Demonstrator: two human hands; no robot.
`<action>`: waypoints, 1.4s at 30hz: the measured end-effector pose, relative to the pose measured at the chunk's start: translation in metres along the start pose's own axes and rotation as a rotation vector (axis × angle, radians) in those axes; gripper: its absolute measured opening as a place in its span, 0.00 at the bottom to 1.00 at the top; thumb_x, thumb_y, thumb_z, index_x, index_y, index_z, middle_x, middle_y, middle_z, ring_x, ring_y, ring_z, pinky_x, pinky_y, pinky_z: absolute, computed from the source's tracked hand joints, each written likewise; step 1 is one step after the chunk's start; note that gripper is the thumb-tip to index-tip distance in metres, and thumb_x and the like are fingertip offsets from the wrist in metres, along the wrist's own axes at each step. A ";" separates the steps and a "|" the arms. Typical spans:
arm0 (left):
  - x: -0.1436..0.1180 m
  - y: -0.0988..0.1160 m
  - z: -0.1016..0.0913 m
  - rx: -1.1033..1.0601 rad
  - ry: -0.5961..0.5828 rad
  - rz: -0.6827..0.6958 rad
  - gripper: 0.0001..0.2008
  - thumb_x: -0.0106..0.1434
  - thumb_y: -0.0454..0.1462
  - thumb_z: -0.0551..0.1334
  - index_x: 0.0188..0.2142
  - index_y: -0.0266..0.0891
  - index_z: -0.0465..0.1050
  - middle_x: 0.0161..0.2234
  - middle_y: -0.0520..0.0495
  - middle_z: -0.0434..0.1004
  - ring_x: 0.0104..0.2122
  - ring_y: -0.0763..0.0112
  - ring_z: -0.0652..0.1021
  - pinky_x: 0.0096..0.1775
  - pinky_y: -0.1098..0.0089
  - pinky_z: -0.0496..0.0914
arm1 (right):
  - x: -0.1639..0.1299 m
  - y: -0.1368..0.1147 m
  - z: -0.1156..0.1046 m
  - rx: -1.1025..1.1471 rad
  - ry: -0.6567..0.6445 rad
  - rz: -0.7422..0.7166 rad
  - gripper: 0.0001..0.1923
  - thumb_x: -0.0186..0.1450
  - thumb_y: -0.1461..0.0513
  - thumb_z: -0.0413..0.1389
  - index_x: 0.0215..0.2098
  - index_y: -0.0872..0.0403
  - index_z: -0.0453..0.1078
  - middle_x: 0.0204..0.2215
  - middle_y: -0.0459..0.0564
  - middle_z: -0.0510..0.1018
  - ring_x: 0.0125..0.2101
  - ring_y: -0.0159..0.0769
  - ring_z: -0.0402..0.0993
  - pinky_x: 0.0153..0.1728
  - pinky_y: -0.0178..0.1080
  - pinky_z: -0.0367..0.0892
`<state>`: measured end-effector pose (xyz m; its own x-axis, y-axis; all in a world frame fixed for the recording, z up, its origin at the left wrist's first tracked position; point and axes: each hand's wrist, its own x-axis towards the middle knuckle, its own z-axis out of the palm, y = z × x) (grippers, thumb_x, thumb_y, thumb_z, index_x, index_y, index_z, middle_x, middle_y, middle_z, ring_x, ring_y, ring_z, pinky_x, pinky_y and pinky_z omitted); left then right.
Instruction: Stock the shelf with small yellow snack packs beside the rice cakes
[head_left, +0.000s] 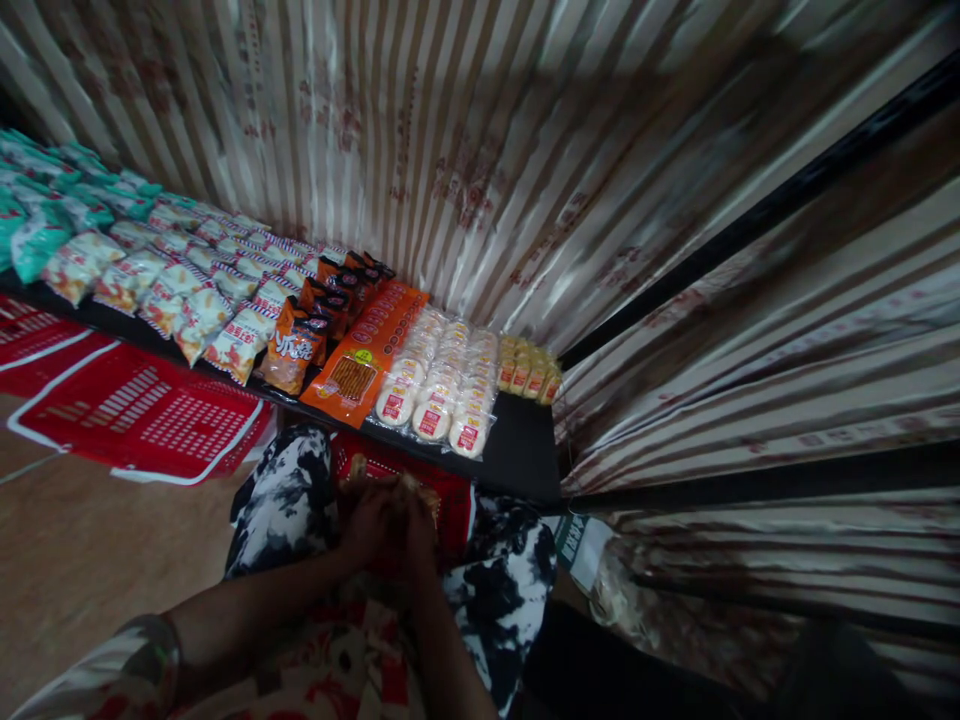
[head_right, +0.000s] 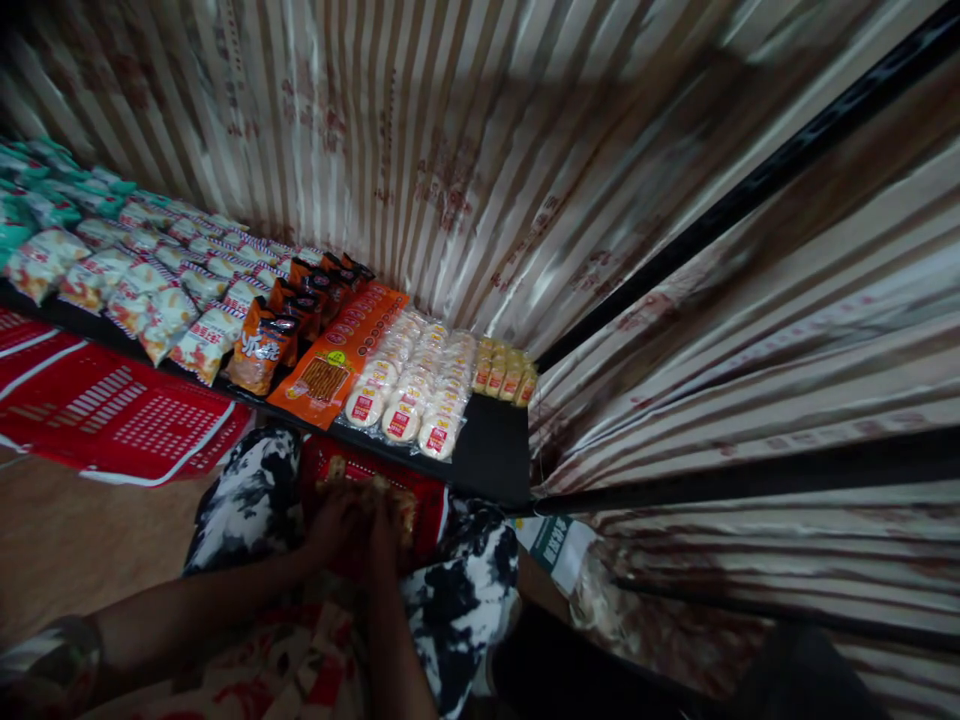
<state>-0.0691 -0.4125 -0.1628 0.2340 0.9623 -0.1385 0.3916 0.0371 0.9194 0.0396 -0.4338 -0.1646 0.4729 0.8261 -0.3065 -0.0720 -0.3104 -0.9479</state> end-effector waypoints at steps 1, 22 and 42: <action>-0.001 0.002 -0.002 -0.003 -0.006 0.012 0.13 0.56 0.27 0.53 0.35 0.38 0.75 0.45 0.43 0.74 0.48 0.63 0.73 0.56 0.57 0.65 | -0.001 0.000 0.000 0.009 0.026 0.020 0.24 0.56 0.43 0.54 0.37 0.51 0.77 0.30 0.51 0.81 0.36 0.42 0.77 0.36 0.40 0.70; -0.003 0.052 -0.051 0.021 -0.183 0.237 0.08 0.59 0.33 0.53 0.27 0.39 0.68 0.31 0.47 0.72 0.36 0.65 0.71 0.41 0.65 0.66 | -0.017 -0.054 -0.042 -0.490 -0.079 -0.501 0.22 0.61 0.63 0.50 0.52 0.48 0.72 0.63 0.52 0.60 0.59 0.41 0.63 0.58 0.45 0.61; 0.018 0.068 -0.074 -0.555 -0.425 -0.313 0.07 0.45 0.37 0.62 0.27 0.37 0.70 0.22 0.54 0.71 0.24 0.72 0.70 0.27 0.73 0.62 | -0.022 -0.085 -0.048 -0.272 -0.228 -0.270 0.16 0.63 0.51 0.54 0.39 0.51 0.77 0.41 0.51 0.80 0.44 0.42 0.75 0.47 0.41 0.67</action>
<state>-0.1046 -0.3728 -0.0757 0.5517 0.7028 -0.4491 0.0174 0.5286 0.8487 0.0776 -0.4487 -0.0727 0.2349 0.9677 -0.0915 0.2757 -0.1566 -0.9484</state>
